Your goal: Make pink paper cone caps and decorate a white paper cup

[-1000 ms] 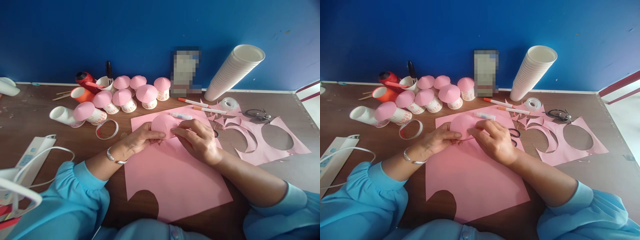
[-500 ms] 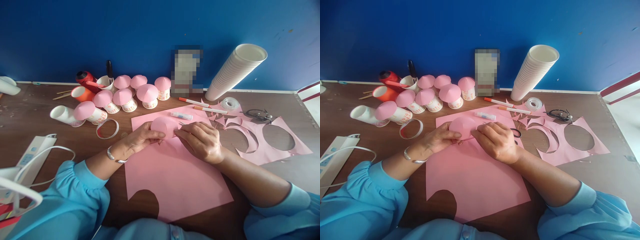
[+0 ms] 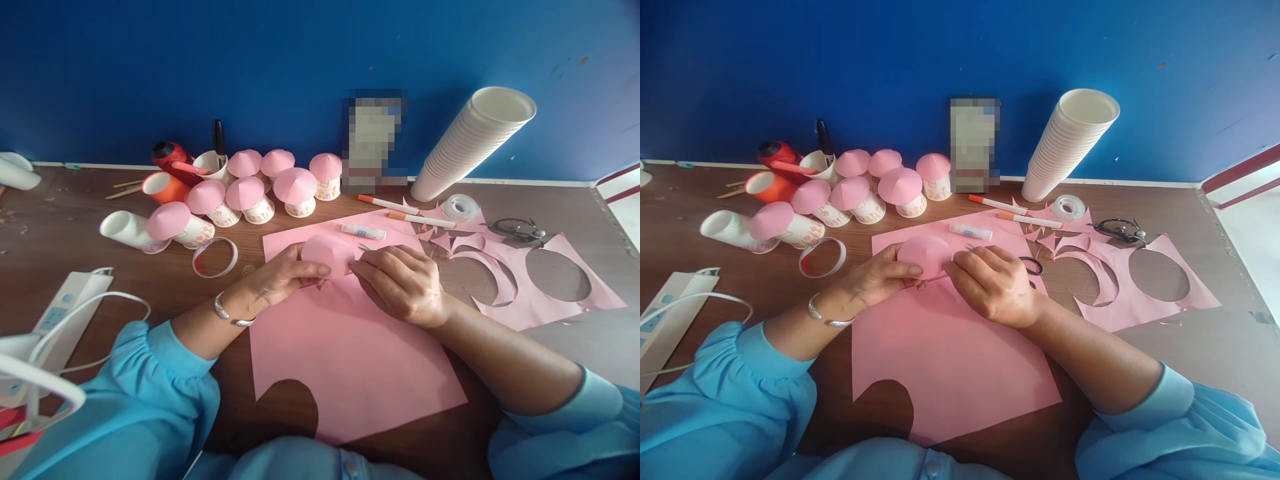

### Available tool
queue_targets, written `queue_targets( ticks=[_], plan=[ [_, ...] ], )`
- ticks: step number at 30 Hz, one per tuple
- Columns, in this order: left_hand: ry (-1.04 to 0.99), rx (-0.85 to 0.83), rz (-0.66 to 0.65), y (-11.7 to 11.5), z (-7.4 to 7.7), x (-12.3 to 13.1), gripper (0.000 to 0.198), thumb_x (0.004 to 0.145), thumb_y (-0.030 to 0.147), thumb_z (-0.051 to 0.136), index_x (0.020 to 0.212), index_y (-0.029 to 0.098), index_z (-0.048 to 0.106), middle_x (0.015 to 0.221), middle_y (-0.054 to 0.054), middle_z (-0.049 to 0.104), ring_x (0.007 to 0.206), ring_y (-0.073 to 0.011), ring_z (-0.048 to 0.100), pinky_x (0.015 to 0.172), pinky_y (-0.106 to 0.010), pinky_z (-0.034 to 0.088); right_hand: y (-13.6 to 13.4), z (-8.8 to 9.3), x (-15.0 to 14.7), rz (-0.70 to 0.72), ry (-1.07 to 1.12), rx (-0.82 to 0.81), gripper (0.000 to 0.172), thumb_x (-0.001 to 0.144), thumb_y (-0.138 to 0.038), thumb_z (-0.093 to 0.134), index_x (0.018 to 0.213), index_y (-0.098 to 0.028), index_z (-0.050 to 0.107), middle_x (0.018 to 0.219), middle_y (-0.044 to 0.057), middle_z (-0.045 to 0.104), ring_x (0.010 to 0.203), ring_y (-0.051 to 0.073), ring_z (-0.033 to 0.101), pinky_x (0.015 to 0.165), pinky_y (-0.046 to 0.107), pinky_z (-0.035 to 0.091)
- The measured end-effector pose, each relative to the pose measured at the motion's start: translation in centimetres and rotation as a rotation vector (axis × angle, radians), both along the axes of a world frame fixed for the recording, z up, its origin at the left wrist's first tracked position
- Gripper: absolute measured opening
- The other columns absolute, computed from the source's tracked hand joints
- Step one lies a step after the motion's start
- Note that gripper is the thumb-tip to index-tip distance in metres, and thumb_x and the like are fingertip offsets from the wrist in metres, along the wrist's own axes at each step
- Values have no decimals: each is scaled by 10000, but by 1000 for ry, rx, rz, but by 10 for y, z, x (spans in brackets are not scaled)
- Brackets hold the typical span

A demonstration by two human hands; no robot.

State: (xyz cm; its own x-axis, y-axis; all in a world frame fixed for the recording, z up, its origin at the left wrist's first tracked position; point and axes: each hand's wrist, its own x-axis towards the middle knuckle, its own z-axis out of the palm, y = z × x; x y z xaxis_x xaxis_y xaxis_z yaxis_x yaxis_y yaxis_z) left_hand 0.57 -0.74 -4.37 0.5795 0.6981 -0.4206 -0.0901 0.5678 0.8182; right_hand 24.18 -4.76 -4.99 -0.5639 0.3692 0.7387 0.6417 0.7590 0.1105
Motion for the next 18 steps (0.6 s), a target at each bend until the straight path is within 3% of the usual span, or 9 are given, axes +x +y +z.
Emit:
queue_targets(
  ticks=[5,10,13,18],
  plan=[
    [64,83,96,-4,0,3,251,717,301,888,859,155,742,718,16,663,665,-91,570,685,-224,527,-5,1,-6,-41,147,-190,136,946,-79,654,1062,-145,679,907,83,761,770,170,716,711,290,590],
    [209,388,93,-11,7,9,269,807,360,839,967,153,782,922,-45,776,891,-185,692,849,-307,583,-9,2,-13,-87,228,-304,62,966,-137,667,1017,-156,697,912,78,777,772,171,739,703,275,586],
    [312,552,53,-14,11,11,272,840,384,808,968,145,790,956,-60,806,920,-221,726,808,-308,596,-8,2,-15,-102,260,-371,49,973,-162,665,991,-153,710,906,77,780,723,160,728,663,274,572],
    [433,857,10,-16,7,13,192,873,331,781,949,156,803,939,-45,824,848,-198,742,732,-269,572,-8,-2,-17,-99,313,-496,106,992,-189,624,973,-149,720,883,77,775,710,158,716,623,271,559]
  ],
)
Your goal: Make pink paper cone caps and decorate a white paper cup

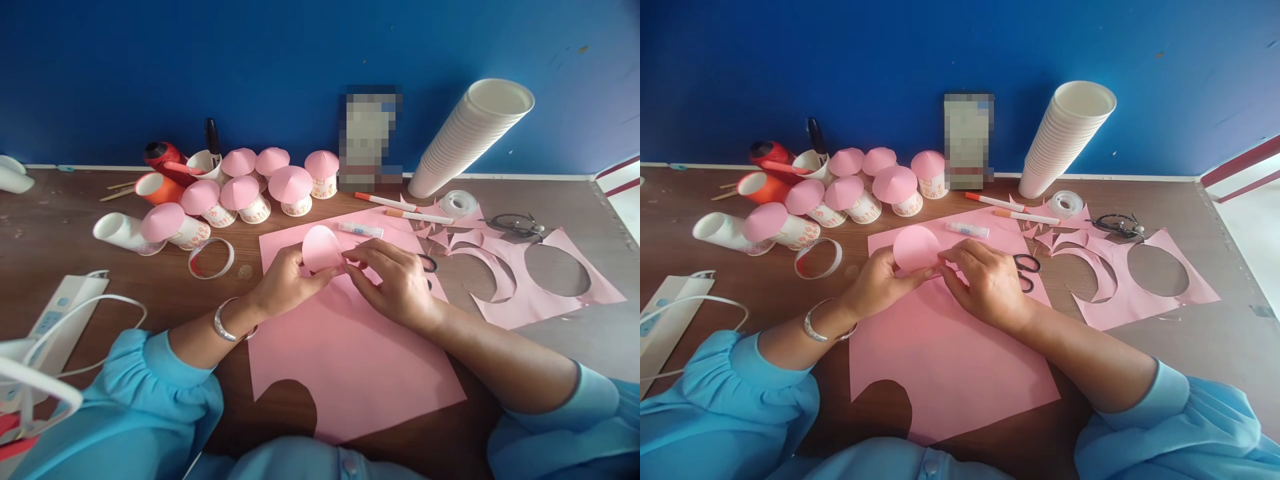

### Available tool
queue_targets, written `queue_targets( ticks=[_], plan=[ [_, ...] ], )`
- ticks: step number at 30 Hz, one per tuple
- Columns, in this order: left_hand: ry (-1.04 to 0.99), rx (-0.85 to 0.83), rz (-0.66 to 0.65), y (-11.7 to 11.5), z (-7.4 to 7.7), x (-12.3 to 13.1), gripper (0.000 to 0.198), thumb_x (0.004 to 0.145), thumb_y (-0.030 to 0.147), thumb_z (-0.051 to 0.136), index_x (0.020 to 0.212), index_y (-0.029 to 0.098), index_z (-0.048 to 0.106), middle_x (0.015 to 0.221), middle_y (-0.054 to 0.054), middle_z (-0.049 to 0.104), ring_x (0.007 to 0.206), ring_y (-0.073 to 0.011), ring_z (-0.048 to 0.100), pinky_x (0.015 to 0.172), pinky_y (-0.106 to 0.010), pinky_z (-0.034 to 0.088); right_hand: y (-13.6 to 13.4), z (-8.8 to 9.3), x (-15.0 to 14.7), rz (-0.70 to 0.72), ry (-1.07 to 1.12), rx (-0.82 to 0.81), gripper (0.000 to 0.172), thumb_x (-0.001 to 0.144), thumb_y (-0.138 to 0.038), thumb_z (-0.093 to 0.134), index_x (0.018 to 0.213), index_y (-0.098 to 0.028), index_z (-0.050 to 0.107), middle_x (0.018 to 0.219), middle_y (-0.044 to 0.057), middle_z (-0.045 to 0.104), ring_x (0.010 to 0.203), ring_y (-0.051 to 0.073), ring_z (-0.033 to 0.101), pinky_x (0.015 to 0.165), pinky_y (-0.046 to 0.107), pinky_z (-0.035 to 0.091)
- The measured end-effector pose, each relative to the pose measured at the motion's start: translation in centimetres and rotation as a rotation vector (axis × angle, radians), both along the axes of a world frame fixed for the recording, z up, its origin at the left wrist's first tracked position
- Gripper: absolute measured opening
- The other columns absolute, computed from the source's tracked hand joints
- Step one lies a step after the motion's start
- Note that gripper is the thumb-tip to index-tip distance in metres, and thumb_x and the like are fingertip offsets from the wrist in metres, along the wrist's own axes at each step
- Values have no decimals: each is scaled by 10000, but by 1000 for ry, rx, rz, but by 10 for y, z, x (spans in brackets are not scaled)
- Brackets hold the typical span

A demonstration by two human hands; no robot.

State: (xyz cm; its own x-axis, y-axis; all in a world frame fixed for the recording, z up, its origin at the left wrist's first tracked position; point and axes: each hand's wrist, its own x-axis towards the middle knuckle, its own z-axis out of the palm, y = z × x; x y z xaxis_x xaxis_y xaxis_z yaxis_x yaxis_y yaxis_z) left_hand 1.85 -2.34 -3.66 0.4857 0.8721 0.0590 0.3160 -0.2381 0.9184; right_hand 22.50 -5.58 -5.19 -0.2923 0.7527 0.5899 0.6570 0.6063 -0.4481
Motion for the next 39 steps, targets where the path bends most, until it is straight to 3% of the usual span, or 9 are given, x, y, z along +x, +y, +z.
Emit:
queue_targets(
  ticks=[7,13,24,34,39],
  plan=[
    [133,396,-6,-4,-9,0,98,903,223,720,897,130,751,866,-67,793,766,-186,743,704,-271,567,0,-2,-1,-16,6,-59,146,982,-178,586,959,-165,730,845,50,768,688,157,701,623,282,537],
    [200,598,27,-6,-8,3,58,886,166,722,840,132,712,760,-46,743,658,-159,702,604,-244,522,-1,-3,-3,-27,-28,-43,156,954,-150,582,960,-157,738,847,47,776,656,148,697,616,275,528],
    [218,522,26,-7,-8,3,25,903,183,696,909,172,718,854,-44,768,733,-171,718,670,-259,559,0,-5,-4,-27,28,-116,184,930,-119,569,965,-156,747,835,43,770,649,144,685,614,265,529],
    [257,605,44,-6,-14,1,62,939,204,649,904,175,691,847,-58,753,752,-185,717,671,-285,542,0,-1,-5,-37,68,-204,154,916,-145,584,955,-180,728,840,33,763,672,144,698,631,261,520],
    [218,622,43,-6,-12,2,25,929,161,669,930,178,688,818,-29,730,711,-154,688,659,-262,526,0,-2,-7,-50,32,-206,153,898,-136,580,941,-179,720,815,25,749,658,140,683,618,257,491]
  ],
)
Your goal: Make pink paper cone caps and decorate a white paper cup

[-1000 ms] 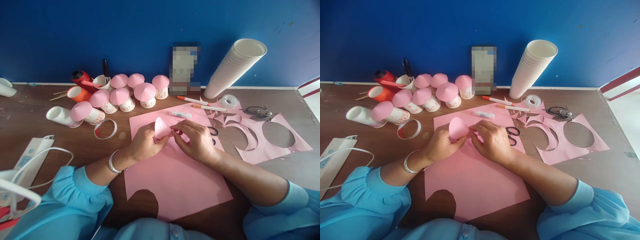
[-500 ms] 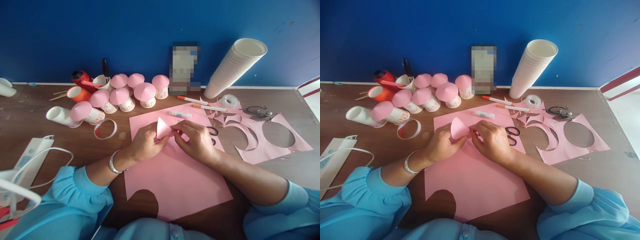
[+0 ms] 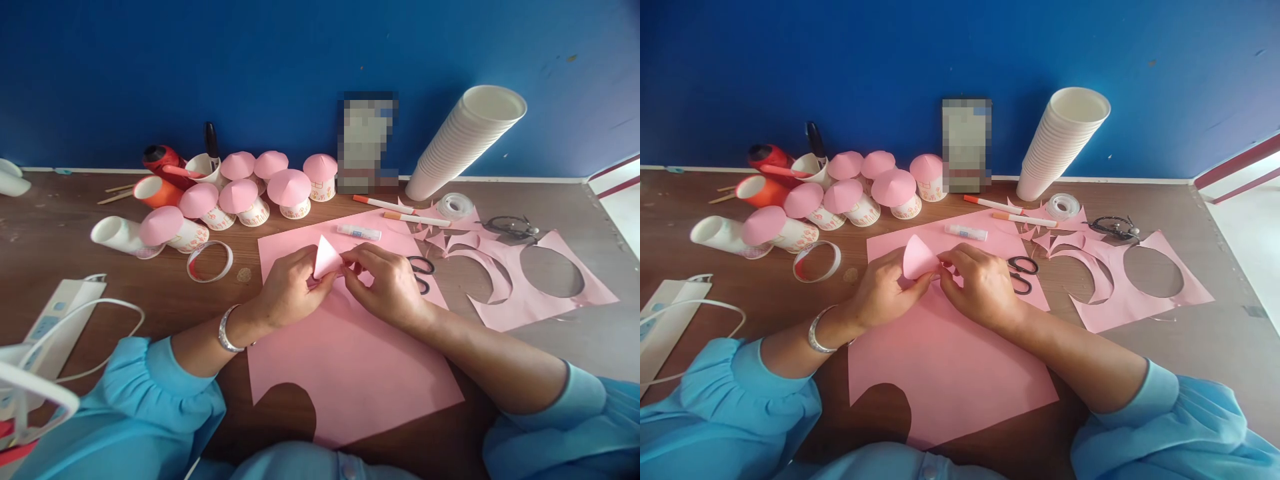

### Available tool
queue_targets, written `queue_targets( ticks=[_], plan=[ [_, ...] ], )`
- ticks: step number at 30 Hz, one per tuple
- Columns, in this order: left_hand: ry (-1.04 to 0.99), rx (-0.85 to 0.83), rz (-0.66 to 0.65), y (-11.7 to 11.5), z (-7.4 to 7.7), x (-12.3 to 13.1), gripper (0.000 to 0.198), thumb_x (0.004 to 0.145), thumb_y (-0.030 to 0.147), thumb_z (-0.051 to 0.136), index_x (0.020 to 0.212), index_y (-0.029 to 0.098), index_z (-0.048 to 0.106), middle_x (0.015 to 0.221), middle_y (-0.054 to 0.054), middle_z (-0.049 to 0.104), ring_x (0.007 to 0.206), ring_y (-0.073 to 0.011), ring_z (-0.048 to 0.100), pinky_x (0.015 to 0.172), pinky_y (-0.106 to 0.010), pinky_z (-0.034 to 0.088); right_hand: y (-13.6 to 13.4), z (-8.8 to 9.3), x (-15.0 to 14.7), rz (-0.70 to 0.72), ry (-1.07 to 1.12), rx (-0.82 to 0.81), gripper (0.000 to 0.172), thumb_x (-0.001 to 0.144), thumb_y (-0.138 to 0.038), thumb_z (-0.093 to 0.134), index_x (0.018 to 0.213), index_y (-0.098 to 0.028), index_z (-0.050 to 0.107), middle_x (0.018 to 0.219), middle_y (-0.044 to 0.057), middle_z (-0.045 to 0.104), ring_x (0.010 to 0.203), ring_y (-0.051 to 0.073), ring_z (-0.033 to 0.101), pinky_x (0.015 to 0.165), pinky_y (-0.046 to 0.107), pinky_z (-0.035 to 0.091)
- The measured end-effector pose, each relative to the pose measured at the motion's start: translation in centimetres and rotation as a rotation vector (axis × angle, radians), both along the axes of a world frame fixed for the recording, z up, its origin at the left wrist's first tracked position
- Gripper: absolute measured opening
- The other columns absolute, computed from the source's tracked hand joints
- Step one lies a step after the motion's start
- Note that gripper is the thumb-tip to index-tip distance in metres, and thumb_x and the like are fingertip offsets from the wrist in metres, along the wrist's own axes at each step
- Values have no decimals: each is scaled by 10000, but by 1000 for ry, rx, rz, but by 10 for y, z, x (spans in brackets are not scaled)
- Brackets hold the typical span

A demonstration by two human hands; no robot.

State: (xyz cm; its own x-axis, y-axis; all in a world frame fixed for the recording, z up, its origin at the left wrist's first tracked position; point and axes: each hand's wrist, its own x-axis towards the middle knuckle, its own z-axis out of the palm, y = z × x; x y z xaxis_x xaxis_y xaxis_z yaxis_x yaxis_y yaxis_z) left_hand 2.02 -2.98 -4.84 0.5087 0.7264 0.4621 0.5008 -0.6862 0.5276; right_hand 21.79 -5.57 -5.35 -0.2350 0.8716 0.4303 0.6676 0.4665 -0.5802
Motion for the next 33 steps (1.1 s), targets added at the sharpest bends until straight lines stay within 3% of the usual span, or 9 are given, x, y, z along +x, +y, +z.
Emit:
queue_targets(
  ticks=[7,13,18,33],
  plan=[
    [-26,-51,-14,0,0,-1,141,938,143,641,816,197,596,710,23,596,634,-112,568,622,-241,474,3,-2,0,-40,-21,33,134,860,-116,569,835,-198,672,756,6,725,620,136,658,576,258,444],
    [-30,-64,11,1,0,-2,139,925,132,633,810,203,598,729,14,630,659,-125,600,648,-251,496,3,1,0,-44,-104,102,112,892,-143,581,876,-197,678,797,26,751,660,157,684,586,274,451],
    [-33,-84,56,1,1,0,70,895,149,668,954,185,677,888,-38,758,832,-197,732,753,-293,571,2,1,-4,-42,-125,110,98,921,-215,584,914,-185,677,799,35,754,666,167,696,579,283,452],
    [-60,-127,33,3,-2,1,57,896,135,649,879,189,641,853,-43,724,788,-184,683,732,-306,555,5,-1,-3,-62,-216,205,141,894,-135,571,823,-198,675,775,29,752,647,165,641,570,303,401]
  ],
)
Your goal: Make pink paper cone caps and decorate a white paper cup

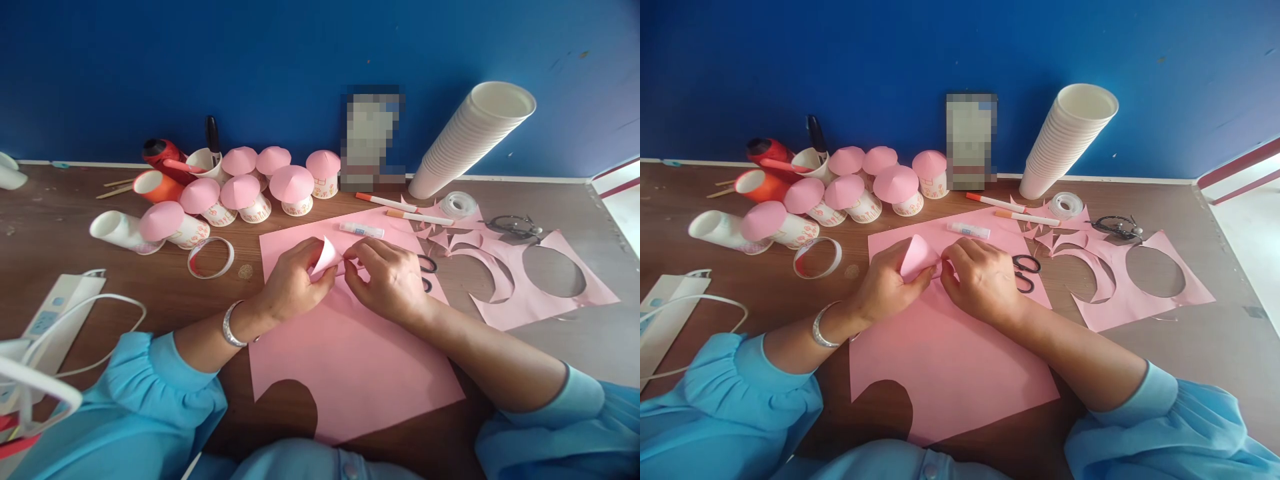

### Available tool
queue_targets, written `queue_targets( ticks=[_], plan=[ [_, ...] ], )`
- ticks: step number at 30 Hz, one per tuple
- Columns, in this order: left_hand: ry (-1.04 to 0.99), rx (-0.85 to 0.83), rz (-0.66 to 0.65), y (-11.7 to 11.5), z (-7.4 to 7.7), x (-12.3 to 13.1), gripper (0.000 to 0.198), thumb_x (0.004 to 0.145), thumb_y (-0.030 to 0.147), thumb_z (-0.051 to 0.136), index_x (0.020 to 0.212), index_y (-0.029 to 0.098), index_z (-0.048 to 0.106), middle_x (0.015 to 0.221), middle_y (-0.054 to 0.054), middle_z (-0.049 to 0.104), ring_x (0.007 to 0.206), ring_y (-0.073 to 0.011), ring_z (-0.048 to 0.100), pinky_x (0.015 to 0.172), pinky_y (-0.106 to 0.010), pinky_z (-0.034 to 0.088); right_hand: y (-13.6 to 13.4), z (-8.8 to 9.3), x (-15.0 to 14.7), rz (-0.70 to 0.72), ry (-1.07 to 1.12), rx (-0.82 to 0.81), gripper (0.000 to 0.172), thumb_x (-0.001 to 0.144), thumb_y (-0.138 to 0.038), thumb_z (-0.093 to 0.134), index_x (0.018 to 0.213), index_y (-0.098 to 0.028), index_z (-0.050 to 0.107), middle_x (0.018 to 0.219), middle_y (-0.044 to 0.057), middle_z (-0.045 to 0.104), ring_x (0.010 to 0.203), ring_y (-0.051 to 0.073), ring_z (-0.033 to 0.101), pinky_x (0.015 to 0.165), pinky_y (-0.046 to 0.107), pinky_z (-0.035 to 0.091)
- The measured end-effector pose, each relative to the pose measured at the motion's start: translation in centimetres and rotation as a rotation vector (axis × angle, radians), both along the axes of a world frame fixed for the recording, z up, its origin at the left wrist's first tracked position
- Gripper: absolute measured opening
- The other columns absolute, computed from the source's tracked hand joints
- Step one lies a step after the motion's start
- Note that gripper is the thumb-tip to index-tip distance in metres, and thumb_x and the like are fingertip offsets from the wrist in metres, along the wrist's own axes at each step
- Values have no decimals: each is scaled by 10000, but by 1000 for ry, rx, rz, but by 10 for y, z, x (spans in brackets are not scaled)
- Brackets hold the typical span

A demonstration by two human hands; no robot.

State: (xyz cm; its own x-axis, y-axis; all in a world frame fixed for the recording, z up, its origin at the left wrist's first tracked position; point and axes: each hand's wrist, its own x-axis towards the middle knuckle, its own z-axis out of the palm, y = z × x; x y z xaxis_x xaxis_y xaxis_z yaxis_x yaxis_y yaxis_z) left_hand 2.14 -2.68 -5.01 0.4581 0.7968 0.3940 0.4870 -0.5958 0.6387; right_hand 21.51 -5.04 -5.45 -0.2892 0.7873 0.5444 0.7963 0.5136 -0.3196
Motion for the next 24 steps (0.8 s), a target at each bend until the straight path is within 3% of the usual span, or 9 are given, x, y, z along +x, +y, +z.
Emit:
queue_targets(
  ticks=[8,16,24],
  plan=[
    [-1,-43,41,-1,3,2,51,890,177,651,931,165,677,870,-67,751,803,-213,722,747,-319,574,-1,-2,-2,20,-51,34,105,894,-162,583,881,-174,686,775,38,739,662,183,645,566,321,398],
    [-22,-234,34,-2,6,2,73,899,221,670,868,158,688,846,-67,757,776,-207,710,753,-317,559,0,-6,-2,9,-87,46,123,931,-192,567,879,-170,675,792,54,751,696,188,664,572,325,381],
    [-54,-365,48,-2,6,3,107,897,212,656,822,156,709,787,-40,748,744,-189,697,723,-303,535,1,-3,0,-15,-158,122,193,918,-136,557,758,-178,656,726,29,713,647,165,616,573,319,367]
  ],
)
